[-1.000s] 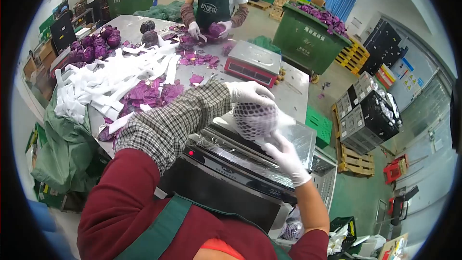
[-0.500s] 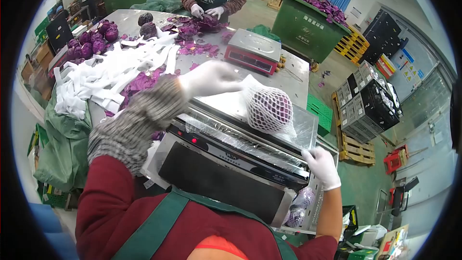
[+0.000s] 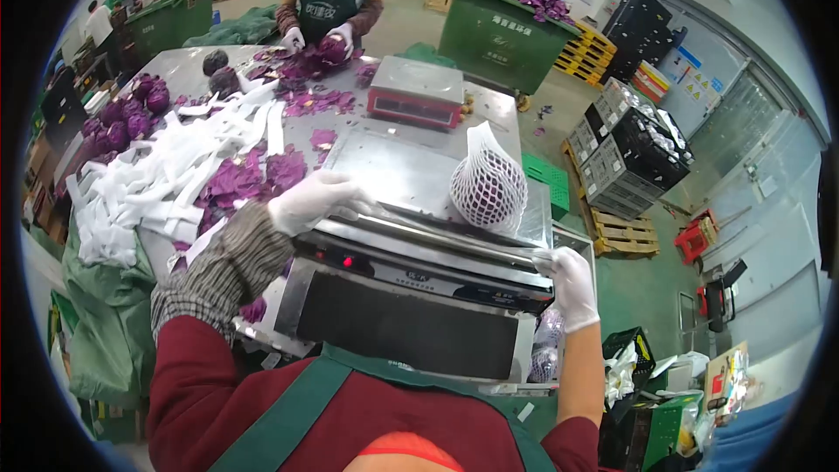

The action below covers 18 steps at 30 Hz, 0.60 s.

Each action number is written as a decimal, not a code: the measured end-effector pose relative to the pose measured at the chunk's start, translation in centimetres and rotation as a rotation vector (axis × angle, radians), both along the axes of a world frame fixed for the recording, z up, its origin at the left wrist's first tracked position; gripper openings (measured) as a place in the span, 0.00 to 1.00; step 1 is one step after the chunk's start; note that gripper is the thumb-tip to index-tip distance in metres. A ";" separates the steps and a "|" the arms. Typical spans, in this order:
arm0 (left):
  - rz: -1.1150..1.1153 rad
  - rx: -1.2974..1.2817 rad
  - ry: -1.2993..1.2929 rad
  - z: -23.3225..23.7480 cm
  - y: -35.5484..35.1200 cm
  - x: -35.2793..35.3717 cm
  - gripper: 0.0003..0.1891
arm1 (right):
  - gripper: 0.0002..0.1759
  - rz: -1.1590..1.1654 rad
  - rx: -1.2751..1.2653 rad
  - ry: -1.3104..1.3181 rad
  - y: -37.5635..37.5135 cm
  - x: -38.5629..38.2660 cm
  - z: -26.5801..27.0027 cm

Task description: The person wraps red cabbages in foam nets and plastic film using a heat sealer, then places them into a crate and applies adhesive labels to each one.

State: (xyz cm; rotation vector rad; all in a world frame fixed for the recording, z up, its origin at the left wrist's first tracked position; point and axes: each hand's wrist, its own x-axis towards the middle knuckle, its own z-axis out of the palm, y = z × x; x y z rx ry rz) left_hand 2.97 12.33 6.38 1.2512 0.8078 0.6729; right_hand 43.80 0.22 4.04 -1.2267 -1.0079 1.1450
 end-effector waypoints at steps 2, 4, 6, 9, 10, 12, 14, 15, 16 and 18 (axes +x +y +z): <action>0.024 0.099 -0.343 1.9 0.6 0.1 0.11 | 0.09 -0.044 0.223 0.175 -0.7 1.5 2.2; -0.017 0.234 -0.683 4.8 2.4 2.6 0.09 | 0.10 -0.150 0.415 0.326 0.8 2.5 5.0; 0.098 0.384 -0.452 5.9 4.5 7.8 0.13 | 0.12 -0.214 0.462 0.239 5.4 2.2 5.7; -0.263 0.824 0.095 0.3 10.3 12.7 0.48 | 0.25 -0.053 0.230 -0.327 11.9 2.7 0.5; -0.380 0.947 0.322 -0.8 10.8 13.4 0.59 | 0.35 0.097 0.196 -0.455 12.8 1.9 -0.9; -0.456 0.802 0.229 -1.9 10.7 14.9 0.63 | 0.53 0.336 0.321 -0.516 11.3 -2.4 0.0; -0.399 0.481 -0.034 -2.1 10.4 15.7 0.61 | 0.56 0.253 0.290 -0.386 14.2 -2.1 -2.9; -0.343 0.406 -0.097 -1.1 10.3 15.9 0.60 | 0.58 0.215 0.268 -0.321 14.8 -2.9 -2.7; -0.284 0.320 -0.158 -0.8 10.0 15.7 0.60 | 0.50 0.251 0.242 -0.108 14.9 -3.1 -2.2; -0.066 0.248 -0.153 -1.0 10.4 15.5 0.36 | 0.37 0.180 0.066 -0.030 15.0 -4.1 -0.1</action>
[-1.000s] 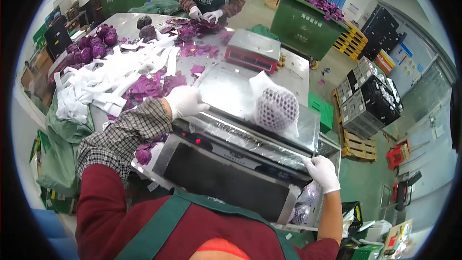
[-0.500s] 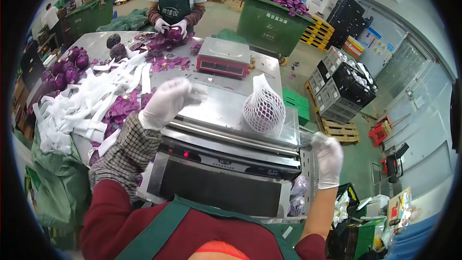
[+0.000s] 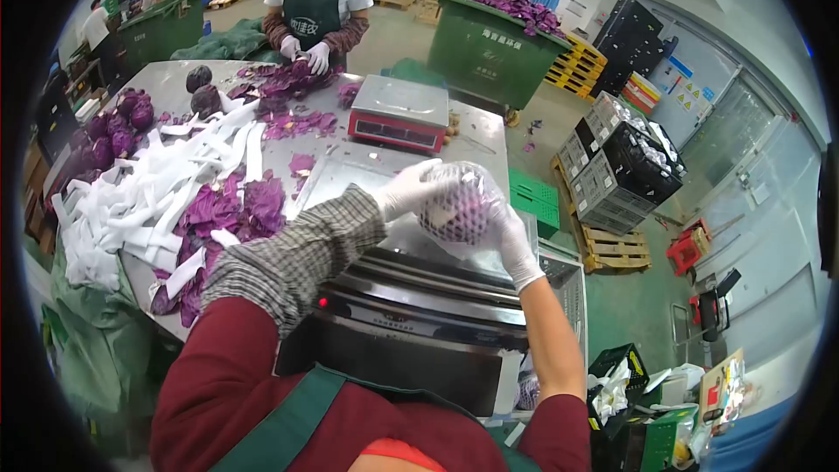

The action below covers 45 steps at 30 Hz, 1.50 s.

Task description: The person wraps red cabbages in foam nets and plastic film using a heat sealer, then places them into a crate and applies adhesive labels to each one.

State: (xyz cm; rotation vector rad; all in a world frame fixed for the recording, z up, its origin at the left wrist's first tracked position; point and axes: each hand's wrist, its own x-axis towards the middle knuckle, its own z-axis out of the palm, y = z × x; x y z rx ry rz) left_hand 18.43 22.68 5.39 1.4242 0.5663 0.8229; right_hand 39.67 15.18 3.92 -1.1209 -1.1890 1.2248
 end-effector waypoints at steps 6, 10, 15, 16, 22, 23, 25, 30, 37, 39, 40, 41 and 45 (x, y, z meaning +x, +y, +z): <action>-0.146 -0.216 0.633 6.7 -14.1 -9.8 0.36 | 0.34 0.378 -0.338 -0.009 -13.8 -6.6 1.3; -0.343 -0.983 0.494 -4.9 -19.6 -12.6 0.32 | 0.37 0.431 -0.889 0.418 -22.1 -9.9 -3.3; -0.455 -1.009 0.467 -7.3 -19.4 -13.1 0.35 | 0.20 0.411 -0.616 -0.109 -24.4 -6.3 -3.1; -0.445 -0.959 0.541 -7.1 -19.3 -14.0 0.35 | 0.17 0.377 -0.330 -0.410 -24.7 -5.8 -3.8; -0.091 0.577 0.490 -9.1 -25.0 -20.0 0.11 | 0.04 -0.024 0.190 -0.711 -28.6 -4.5 -8.4; 0.000 0.525 0.466 -9.9 -25.5 -20.0 0.08 | 0.05 -0.022 0.068 -0.537 -29.1 -4.5 -8.2; 0.096 0.278 0.309 -9.6 -26.1 -20.4 0.03 | 0.08 -0.046 -0.142 -0.217 -29.3 -5.5 -5.7; 0.411 -0.141 0.186 -4.0 -26.8 -21.2 0.09 | 0.16 -0.280 -0.265 -0.106 -28.5 -6.5 0.1; 0.228 0.007 0.621 -12.9 -29.5 -25.9 0.11 | 0.09 0.060 -0.366 -0.414 -33.0 -5.8 -11.4; 0.093 0.655 0.904 -16.8 -31.0 -24.2 0.06 | 0.08 0.209 0.049 -1.090 -32.5 -10.8 -16.1; 0.064 0.651 1.030 -17.1 -31.9 -22.2 0.06 | 0.10 0.239 0.070 -0.935 -32.2 -12.5 -17.1; 0.139 0.187 0.639 -21.9 -32.6 -20.5 0.07 | 0.12 0.179 -0.068 -0.597 -31.4 -13.9 -16.5; -0.081 -0.025 0.504 -21.9 -31.4 -17.2 0.10 | 0.19 0.055 -0.089 -0.118 -32.4 -16.3 -16.1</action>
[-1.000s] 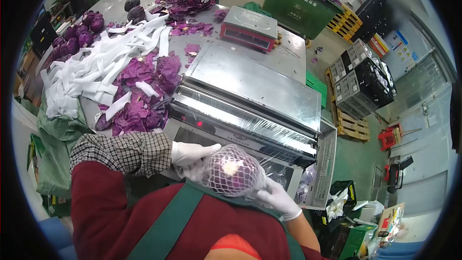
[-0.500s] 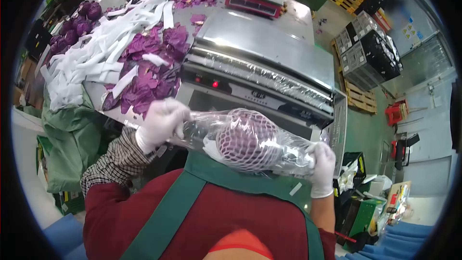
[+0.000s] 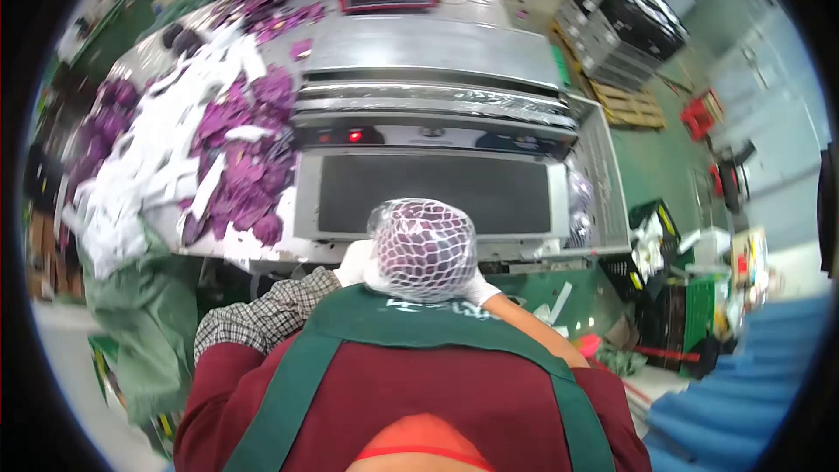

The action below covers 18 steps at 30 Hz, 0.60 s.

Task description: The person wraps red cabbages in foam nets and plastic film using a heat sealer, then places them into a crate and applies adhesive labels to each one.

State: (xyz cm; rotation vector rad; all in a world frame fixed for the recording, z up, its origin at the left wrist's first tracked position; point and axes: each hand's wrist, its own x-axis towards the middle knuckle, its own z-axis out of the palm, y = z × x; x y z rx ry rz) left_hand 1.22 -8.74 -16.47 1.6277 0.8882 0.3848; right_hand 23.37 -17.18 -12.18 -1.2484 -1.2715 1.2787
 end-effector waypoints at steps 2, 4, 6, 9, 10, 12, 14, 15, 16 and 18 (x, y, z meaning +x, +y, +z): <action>-0.082 -0.150 -0.195 1.9 0.5 0.6 0.12 | 0.13 -0.004 0.195 -0.112 -0.5 -0.2 -0.9; -0.061 -0.164 -0.334 4.2 0.1 2.5 0.14 | 0.10 -0.092 0.045 0.228 -0.6 -0.7 1.7; -0.056 -0.093 -0.426 7.2 -0.2 4.7 0.15 | 0.08 -0.041 0.248 -0.011 -0.5 -0.5 6.4; -0.135 0.208 -0.399 11.7 0.1 9.0 0.17 | 0.06 -0.020 -0.286 0.809 -0.9 -0.6 10.2; -0.188 0.335 -0.353 13.1 0.7 10.3 0.18 | 0.07 -0.005 -0.341 0.937 -0.9 -0.9 9.1; -0.376 0.381 -0.331 15.8 1.3 12.3 0.20 | 0.09 0.005 -0.395 1.086 -1.0 0.1 8.5; -0.510 -0.310 -0.619 16.8 -0.3 13.6 0.28 | 0.11 -0.056 -0.259 0.738 -3.1 2.9 10.2; -0.343 -0.893 -0.824 16.6 -2.2 14.6 0.35 | 0.12 -0.085 -0.192 0.570 -4.2 4.5 11.5; -0.206 -1.131 -0.875 19.0 -3.9 15.5 0.41 | 0.13 -0.116 -0.125 0.403 -5.1 6.4 12.4; -0.067 -1.328 -0.818 17.4 -3.0 17.1 0.37 | 0.21 -0.208 -0.487 0.383 -5.5 11.5 13.6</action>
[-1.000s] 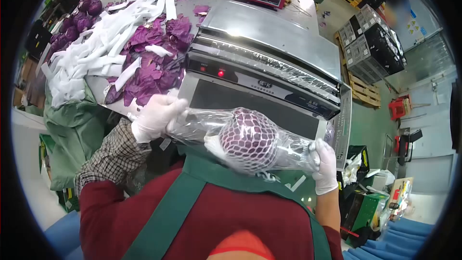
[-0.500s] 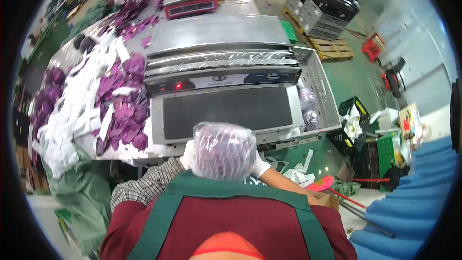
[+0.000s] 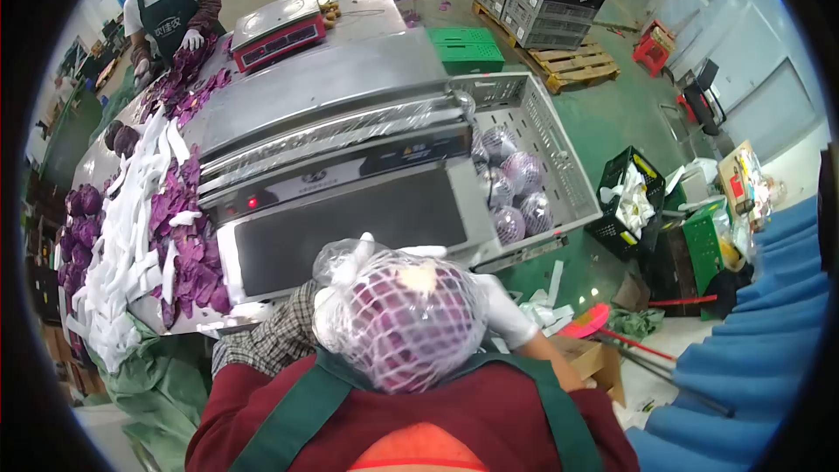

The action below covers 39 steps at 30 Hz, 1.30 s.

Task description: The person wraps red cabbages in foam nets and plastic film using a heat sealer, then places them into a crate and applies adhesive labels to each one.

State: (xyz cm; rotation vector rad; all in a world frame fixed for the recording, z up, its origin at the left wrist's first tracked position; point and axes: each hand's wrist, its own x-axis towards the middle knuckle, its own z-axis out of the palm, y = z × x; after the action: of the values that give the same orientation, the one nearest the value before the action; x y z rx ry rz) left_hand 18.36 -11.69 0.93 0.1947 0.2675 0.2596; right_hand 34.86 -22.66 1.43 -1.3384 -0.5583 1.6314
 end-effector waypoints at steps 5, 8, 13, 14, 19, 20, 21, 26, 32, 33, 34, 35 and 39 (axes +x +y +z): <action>-0.115 -0.081 0.228 -3.7 0.9 9.1 0.34 | 0.64 0.148 0.647 -0.450 -1.4 11.4 -0.3; -0.297 0.190 0.205 -1.9 1.7 15.6 0.35 | 0.55 -0.220 0.519 0.047 0.4 18.0 -4.8; -0.139 0.664 0.164 -1.2 4.8 16.4 0.35 | 0.42 -0.620 0.245 0.542 7.0 30.6 -14.4; 0.000 0.675 0.248 -0.3 5.4 15.2 0.33 | 0.40 -0.597 0.199 0.526 9.6 33.3 -15.9; 0.761 0.568 0.861 0.9 4.0 6.0 0.29 | 0.36 -0.555 0.207 0.444 23.5 45.4 -29.6; 0.825 0.525 0.966 0.7 3.1 3.8 0.28 | 0.32 -0.586 0.175 0.476 25.8 46.2 -29.7; 0.897 0.466 1.073 0.7 1.8 2.2 0.27 | 0.27 -0.605 0.135 0.504 27.9 46.9 -29.9; 1.106 0.129 1.470 1.0 -3.2 -1.2 0.22 | 0.35 -0.636 -0.011 -0.041 35.2 46.0 -29.4; 1.026 -0.093 1.756 -1.8 -8.4 -5.4 0.23 | 0.36 -0.247 -0.057 -0.941 38.9 47.6 -44.0; 1.006 -0.118 1.748 -2.6 -8.9 -6.0 0.24 | 0.35 -0.229 -0.065 -0.904 38.5 48.1 -43.9; 0.989 -0.143 1.769 -3.4 -9.1 -6.8 0.24 | 0.34 -0.184 -0.055 -0.885 38.3 48.8 -43.4; 0.988 -0.124 1.796 -4.0 -9.1 -7.3 0.23 | 0.33 -0.139 -0.044 -0.866 38.1 49.6 -42.9; 0.938 -0.053 1.801 -6.3 -8.7 -10.7 0.24 | 0.26 0.060 -0.053 -0.964 37.8 50.8 -37.2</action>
State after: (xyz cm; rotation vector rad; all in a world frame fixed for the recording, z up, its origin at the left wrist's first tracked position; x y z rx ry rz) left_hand 7.68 -20.39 -5.34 0.1906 2.1777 0.9659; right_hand 85.64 15.12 -35.78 -2.1400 -1.1138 0.9546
